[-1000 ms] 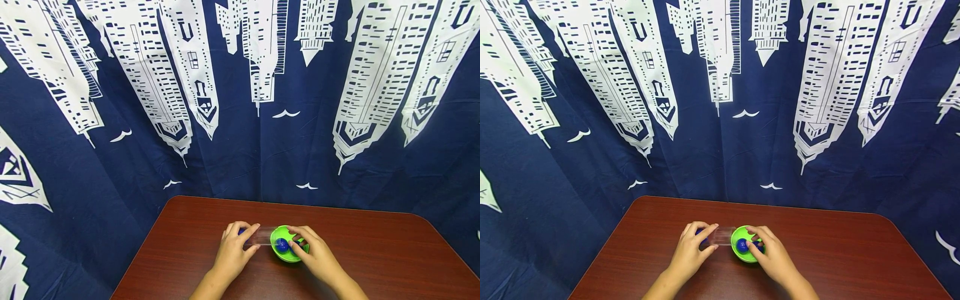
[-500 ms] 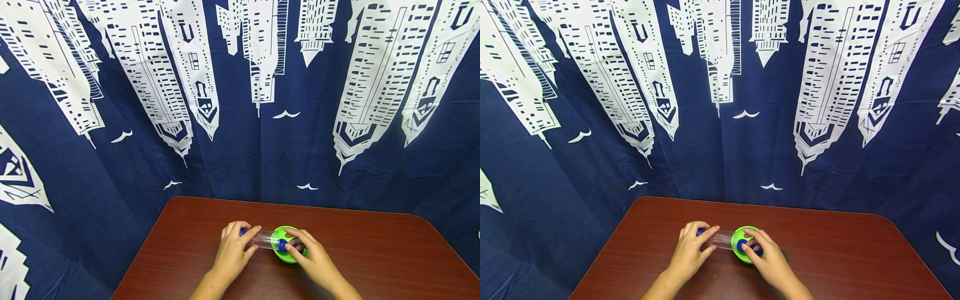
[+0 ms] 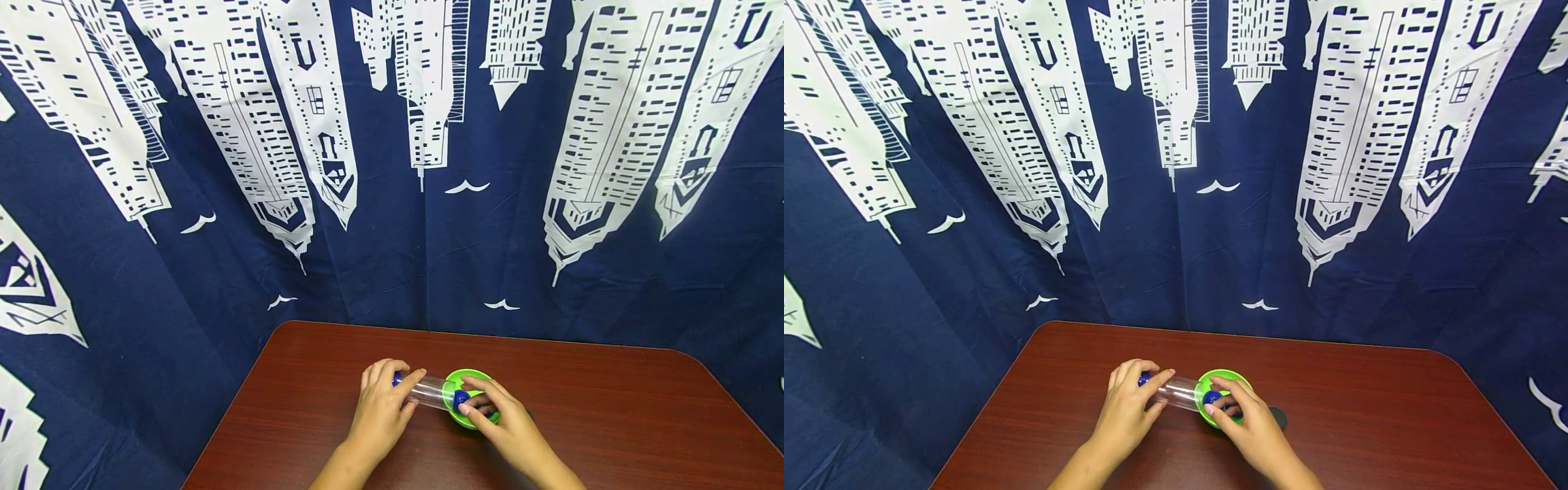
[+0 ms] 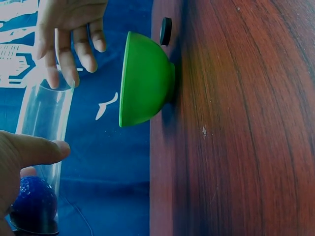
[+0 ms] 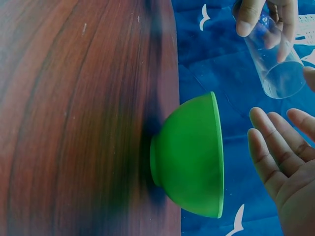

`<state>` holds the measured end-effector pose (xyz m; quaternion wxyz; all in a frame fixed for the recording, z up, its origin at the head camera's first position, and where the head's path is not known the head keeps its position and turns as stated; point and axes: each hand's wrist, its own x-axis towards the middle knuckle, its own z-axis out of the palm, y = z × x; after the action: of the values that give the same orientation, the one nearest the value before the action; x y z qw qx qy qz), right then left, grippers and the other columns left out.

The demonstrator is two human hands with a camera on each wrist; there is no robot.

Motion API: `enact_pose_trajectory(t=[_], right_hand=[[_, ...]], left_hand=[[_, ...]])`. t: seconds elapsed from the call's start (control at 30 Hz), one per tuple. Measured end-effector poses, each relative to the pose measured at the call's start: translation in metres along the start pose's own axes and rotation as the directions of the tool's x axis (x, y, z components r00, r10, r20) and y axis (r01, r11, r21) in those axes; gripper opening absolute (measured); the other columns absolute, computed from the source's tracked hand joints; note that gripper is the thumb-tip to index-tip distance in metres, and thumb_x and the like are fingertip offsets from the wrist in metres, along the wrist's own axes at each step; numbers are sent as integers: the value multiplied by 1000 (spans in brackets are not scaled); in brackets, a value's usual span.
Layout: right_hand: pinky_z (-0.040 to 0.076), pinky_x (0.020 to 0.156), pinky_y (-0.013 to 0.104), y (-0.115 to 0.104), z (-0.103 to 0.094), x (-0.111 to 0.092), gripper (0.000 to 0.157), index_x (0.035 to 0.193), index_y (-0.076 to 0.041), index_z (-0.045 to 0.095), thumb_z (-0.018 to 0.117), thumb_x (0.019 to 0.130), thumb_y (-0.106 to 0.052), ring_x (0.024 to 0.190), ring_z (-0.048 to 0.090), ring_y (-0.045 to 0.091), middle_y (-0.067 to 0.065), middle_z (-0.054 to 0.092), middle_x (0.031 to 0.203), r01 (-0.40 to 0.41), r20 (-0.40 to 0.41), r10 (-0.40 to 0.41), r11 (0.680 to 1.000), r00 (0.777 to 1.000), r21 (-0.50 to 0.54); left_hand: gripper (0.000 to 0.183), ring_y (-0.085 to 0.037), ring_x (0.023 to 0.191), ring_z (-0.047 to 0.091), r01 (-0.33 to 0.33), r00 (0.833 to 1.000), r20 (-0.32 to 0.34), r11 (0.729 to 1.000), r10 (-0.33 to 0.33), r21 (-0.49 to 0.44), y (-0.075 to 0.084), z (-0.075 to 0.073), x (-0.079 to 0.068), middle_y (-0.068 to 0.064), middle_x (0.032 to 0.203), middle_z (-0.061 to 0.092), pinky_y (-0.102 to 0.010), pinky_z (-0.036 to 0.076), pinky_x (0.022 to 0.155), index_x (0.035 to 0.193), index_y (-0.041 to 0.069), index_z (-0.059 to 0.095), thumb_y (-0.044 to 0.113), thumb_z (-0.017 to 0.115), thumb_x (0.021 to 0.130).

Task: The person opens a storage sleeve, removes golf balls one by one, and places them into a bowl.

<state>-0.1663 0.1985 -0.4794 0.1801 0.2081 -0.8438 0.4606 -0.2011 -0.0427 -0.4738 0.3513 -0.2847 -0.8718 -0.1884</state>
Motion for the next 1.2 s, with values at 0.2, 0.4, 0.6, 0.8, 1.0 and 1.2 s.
enact_pose_trajectory(t=[0.2,0.4,0.6,0.8,1.0,1.2], right_hand=[[57,74,23,2,3,-1,39,132,-18,62,72,94,-17,90,66,0,6,69,117,5,9,-5,1000,1000,9],[57,74,23,2,5,-2,40,133,-21,61,72,94,-18,88,66,0,4,70,111,-2,18,1,1000,1000,15],[58,77,24,0,5,-3,39,133,-21,61,70,95,-20,93,67,1,3,69,116,-30,32,29,999,999,25],[60,78,25,0,4,-3,40,134,-18,59,70,96,-19,96,70,5,7,67,122,-51,58,47,996,997,70],[60,79,23,0,5,-4,41,135,-14,57,69,96,-12,97,70,1,6,69,118,-27,58,21,994,998,103],[60,81,22,-1,4,-4,41,135,-15,57,69,96,-13,97,70,2,6,68,118,-59,69,51,992,996,108]], left_hand=[[58,-20,120,52,1,1000,12,1000,-1,7,1,0,0,1,120,61,-43,39,105,122,28,72,15,91,68],[55,-21,120,51,4,1000,18,1000,-4,1,2,-1,1,1,119,62,-43,39,105,121,27,73,15,91,70],[56,-20,120,52,10,1000,16,1000,-10,-6,3,-1,1,3,118,61,-43,40,106,120,27,73,14,90,68],[57,-20,120,52,17,1000,16,1000,-17,-26,3,-1,0,3,118,61,-42,39,105,120,28,72,18,93,68],[56,-19,121,51,29,999,39,999,-27,-31,5,-2,0,3,119,60,-43,39,107,121,29,71,20,92,70],[56,-18,122,50,35,998,55,999,-34,-20,5,-2,-1,4,120,60,-43,38,108,122,30,71,21,92,71]])
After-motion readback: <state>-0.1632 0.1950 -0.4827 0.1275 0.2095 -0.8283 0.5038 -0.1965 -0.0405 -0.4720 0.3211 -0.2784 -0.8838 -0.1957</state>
